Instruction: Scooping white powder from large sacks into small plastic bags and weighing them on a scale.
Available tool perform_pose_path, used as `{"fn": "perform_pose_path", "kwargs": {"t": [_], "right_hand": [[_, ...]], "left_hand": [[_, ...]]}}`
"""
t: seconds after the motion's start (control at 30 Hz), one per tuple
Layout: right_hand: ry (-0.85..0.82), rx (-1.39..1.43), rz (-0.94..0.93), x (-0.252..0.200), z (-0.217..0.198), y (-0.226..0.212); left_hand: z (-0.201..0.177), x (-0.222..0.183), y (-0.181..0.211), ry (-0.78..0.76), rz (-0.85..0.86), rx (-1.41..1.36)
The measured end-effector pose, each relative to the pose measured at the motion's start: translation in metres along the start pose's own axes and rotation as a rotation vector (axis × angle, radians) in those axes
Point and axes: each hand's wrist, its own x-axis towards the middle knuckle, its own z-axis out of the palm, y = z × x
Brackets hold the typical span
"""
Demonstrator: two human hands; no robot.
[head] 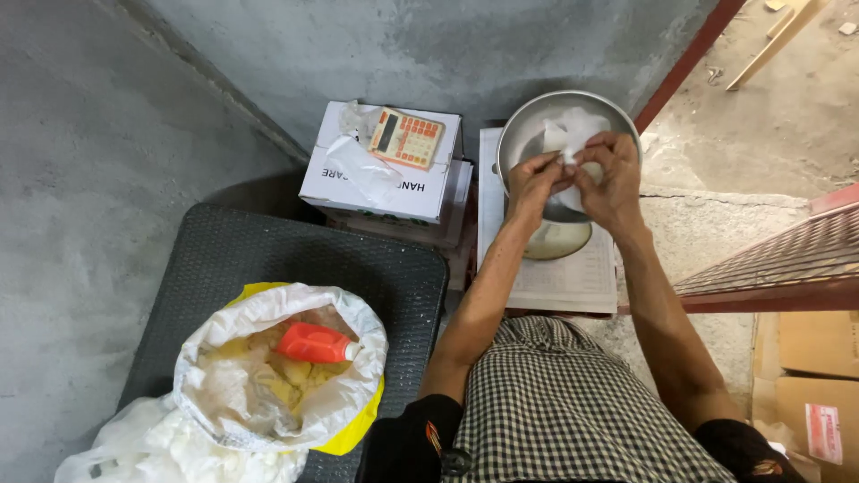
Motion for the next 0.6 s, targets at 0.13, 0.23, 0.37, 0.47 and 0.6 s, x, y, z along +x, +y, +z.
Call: {"fn": "perform_pose_path", "kwargs": {"t": [0.13,0.23,0.37,0.47,0.6], "right_hand": [[-0.064,0.004,-0.004,0.016,-0.007,0.013],[-0.145,0.080,0.153,0.019,-0.010,0.017],[-0.166,0.302,0.250,0.017,-0.012,0.012],[-0.163,0.490,0.262,0.018,-0.020,0.036],[-0.117,0.938,0.472,0.032,-0.039,0.011]], "left_hand": [[0.013,-0.015,0.013,0.013,0.042,0.169],[0.020,-0.024,0.011,0.015,0.205,0.372],[0.012,-0.009,-0.015,0.053,0.548,0.704],[0.017,-0.003,-0.017,0.137,0.645,0.816],[0.030,-0.011,-0.009,0.080,0.622,0.533]]}}
